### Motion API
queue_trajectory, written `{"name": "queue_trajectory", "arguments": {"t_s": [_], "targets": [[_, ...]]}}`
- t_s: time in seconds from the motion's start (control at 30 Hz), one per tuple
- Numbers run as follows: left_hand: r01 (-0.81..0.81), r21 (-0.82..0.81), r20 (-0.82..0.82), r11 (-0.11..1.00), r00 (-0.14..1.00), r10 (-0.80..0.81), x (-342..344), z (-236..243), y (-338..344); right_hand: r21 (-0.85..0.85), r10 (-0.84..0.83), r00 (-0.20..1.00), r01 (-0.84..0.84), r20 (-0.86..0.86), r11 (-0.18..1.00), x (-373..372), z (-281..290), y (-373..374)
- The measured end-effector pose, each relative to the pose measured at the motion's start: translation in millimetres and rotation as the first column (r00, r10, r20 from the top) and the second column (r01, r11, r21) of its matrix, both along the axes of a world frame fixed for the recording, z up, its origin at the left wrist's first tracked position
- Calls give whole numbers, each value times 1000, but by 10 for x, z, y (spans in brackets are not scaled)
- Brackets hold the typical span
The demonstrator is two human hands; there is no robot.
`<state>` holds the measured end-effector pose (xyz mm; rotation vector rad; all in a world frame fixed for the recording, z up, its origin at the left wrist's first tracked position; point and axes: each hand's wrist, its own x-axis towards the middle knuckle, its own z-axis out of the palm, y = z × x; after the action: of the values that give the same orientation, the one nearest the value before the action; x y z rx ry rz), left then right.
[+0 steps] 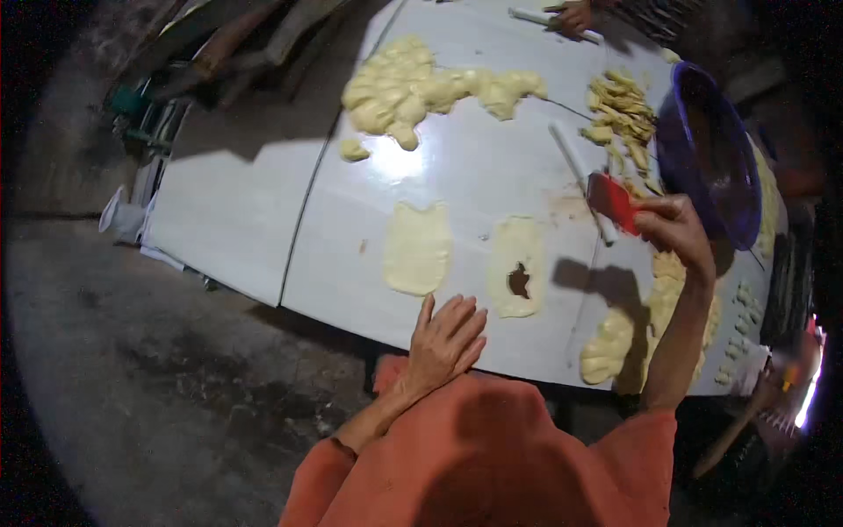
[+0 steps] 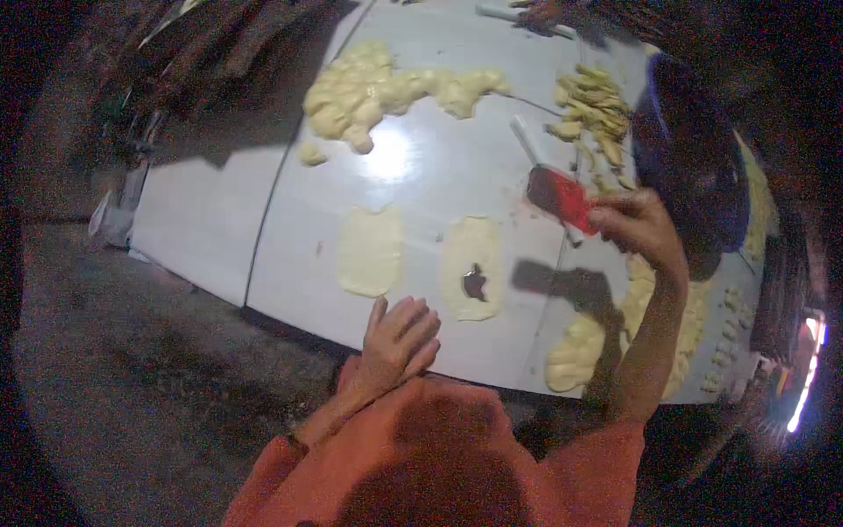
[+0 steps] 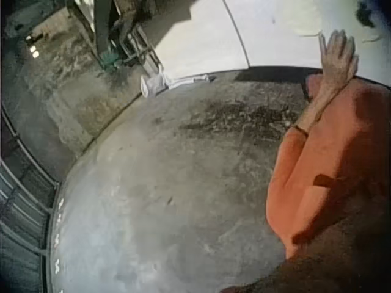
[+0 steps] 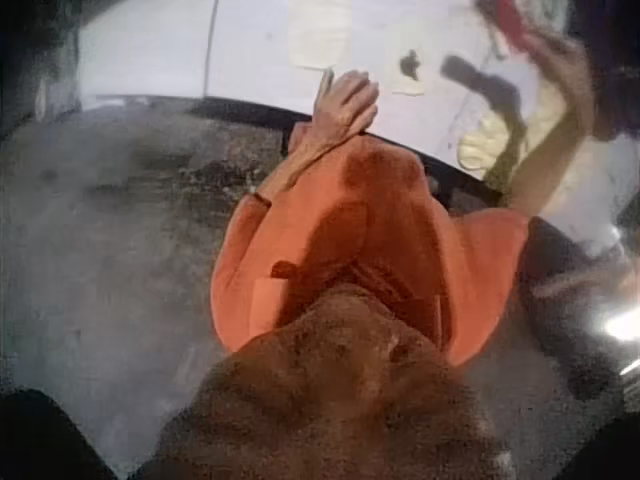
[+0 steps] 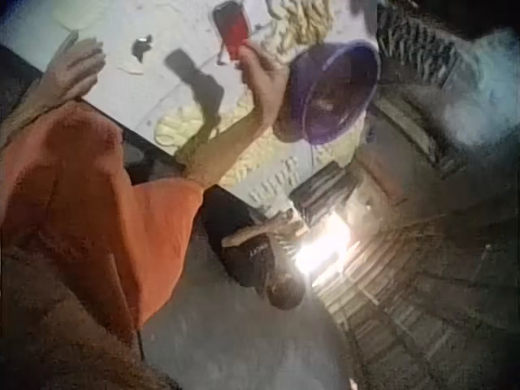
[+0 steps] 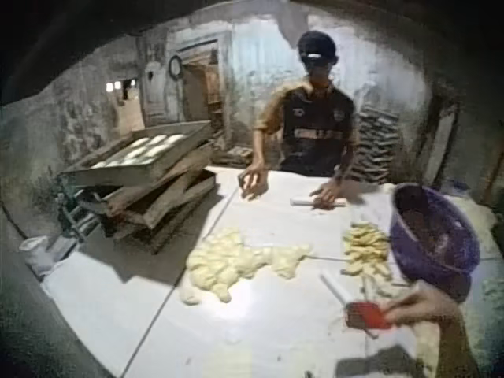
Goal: The person rolls pieces of dough with a rolling pin, applies a chocolate-like spread with a brush, and rolls the dough into cylinders before placing them onto a metal tray.
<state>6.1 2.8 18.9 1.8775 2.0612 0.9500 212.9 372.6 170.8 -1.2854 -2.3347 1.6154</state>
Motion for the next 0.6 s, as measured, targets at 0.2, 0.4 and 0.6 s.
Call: {"name": "queue_trajectory", "arguments": {"t_s": [0.2, 0.4, 0.6], "targets": [[-311, -174, -209, 934, 939, 274, -626, -97, -443, 258, 426, 901, -393, -85, 883, -1251, -559, -1335], [-192, -185, -162, 964, 973, 162, -779, -102, -537, 625, 335, 909, -413, 247, 662, -1616, -503, -2047], [-104, -130, -122, 986, 989, 88, -792, -131, -320, 664, 115, 939, -312, 324, 679, -1519, -573, -2347]]}}
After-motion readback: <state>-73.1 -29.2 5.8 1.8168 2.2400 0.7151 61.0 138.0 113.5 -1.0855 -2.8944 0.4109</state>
